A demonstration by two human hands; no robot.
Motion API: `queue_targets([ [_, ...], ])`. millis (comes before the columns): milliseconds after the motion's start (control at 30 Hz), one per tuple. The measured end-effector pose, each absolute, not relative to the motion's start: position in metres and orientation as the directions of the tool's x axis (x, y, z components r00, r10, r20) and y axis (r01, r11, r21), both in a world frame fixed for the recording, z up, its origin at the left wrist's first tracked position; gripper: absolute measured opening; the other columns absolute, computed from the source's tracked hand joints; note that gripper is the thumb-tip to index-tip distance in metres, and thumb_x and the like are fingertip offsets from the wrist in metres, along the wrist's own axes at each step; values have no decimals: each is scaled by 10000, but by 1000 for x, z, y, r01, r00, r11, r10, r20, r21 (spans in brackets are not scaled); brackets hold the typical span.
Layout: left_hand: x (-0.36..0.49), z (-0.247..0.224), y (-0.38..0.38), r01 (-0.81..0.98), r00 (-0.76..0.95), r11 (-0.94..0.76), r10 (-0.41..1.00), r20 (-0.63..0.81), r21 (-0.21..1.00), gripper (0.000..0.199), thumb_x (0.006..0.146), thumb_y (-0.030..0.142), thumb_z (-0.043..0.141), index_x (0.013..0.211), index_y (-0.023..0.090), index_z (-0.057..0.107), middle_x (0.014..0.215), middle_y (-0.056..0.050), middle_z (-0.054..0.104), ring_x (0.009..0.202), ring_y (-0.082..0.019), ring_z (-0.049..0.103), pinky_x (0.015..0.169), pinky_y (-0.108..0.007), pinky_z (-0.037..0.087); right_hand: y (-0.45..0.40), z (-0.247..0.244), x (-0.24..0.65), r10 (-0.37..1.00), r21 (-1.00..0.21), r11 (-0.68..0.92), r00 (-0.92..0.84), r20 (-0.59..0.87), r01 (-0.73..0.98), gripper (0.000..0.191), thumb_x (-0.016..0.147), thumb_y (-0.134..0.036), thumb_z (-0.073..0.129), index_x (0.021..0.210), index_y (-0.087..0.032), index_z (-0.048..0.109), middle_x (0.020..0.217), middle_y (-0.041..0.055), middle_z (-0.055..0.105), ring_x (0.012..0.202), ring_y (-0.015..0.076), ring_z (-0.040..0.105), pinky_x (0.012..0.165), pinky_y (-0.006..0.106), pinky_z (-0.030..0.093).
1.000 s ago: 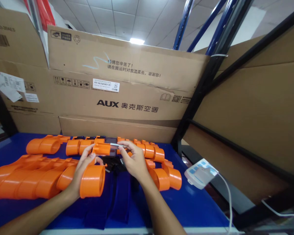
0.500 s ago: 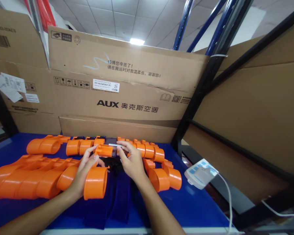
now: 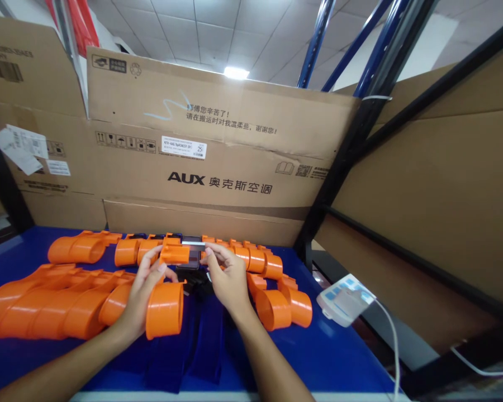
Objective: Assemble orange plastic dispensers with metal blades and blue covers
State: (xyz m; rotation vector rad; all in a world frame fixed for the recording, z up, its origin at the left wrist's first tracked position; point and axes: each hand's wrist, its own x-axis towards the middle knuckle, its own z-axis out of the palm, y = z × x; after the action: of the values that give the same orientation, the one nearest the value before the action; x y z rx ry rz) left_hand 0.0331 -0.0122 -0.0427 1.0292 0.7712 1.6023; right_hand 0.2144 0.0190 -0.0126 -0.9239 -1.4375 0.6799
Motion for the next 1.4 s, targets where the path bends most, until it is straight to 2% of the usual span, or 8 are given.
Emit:
queue_targets([
  [233, 32, -42, -15, -388, -110, -264, 965, 240, 883, 686, 870, 485, 703, 1476, 274, 460, 770, 7, 672, 733, -188, 627, 791, -307, 495, 15, -13, 212, 841, -841, 523, 75, 536, 138, 341, 927, -479, 686, 1101, -195, 761, 833, 76, 795, 792, 249, 772, 681, 346, 615],
  [467, 32, -46, -13, -349, -109, -257, 966, 233, 901, 599, 891, 487, 678, 1410, 236, 517, 791, -4, 686, 728, -184, 632, 778, -318, 486, 7, -12, 211, 774, -731, 591, 12, 633, 341, 207, 948, -360, 670, 1031, -251, 825, 908, 65, 822, 862, 284, 781, 836, 435, 627],
  [667, 36, -45, -16, -321, -72, -299, 954, 292, 899, 503, 869, 432, 713, 1317, 249, 573, 843, -7, 692, 745, -177, 639, 761, -302, 501, 0, -13, 205, 724, -626, 660, -129, 678, 416, 286, 976, -286, 620, 1210, -279, 784, 1135, 85, 801, 909, 294, 787, 855, 441, 628],
  [867, 33, -49, -12, -317, -49, -284, 958, 283, 905, 516, 885, 440, 702, 1334, 235, 553, 868, -9, 694, 760, -170, 639, 766, -292, 501, 3, -15, 210, 665, -509, 709, -221, 713, 488, 324, 993, -252, 573, 1264, -246, 750, 1179, 99, 788, 1027, 275, 766, 933, 411, 608],
  [1000, 27, -50, -6, -401, -68, -153, 988, 137, 903, 666, 859, 505, 714, 1428, 221, 517, 768, -9, 687, 679, -161, 624, 674, -261, 485, 9, -13, 214, 694, -438, 666, -284, 662, 604, 352, 1007, -269, 545, 1320, -229, 701, 1174, 101, 782, 1073, 265, 735, 949, 410, 583],
  [1067, 25, -49, -5, -469, -70, -109, 994, 86, 877, 729, 849, 533, 715, 1466, 227, 474, 720, 3, 666, 596, -144, 583, 591, -241, 457, 10, -12, 214, 733, -390, 606, -296, 613, 693, 310, 994, -276, 564, 1254, -218, 723, 1160, 105, 775, 1066, 269, 715, 939, 412, 566],
  [1200, 25, -47, -6, -604, -100, -98, 994, 46, 791, 761, 832, 520, 737, 1477, 277, 414, 695, 43, 623, 539, -114, 538, 548, -214, 445, 8, -11, 210, 805, -264, 523, -368, 466, 810, 184, 959, -284, 611, 1049, -215, 755, 1083, 94, 755, 1034, 261, 672, 889, 377, 526],
  [1400, 27, -52, 0, -571, -94, -89, 995, 42, 816, 782, 807, 531, 748, 1469, 257, 435, 673, 43, 609, 529, -125, 532, 519, -219, 444, 4, -15, 203, 841, -91, 506, -467, 273, 858, 214, 935, -356, 636, 1030, -218, 770, 1087, 109, 709, 1041, 280, 617, 865, 393, 461],
])
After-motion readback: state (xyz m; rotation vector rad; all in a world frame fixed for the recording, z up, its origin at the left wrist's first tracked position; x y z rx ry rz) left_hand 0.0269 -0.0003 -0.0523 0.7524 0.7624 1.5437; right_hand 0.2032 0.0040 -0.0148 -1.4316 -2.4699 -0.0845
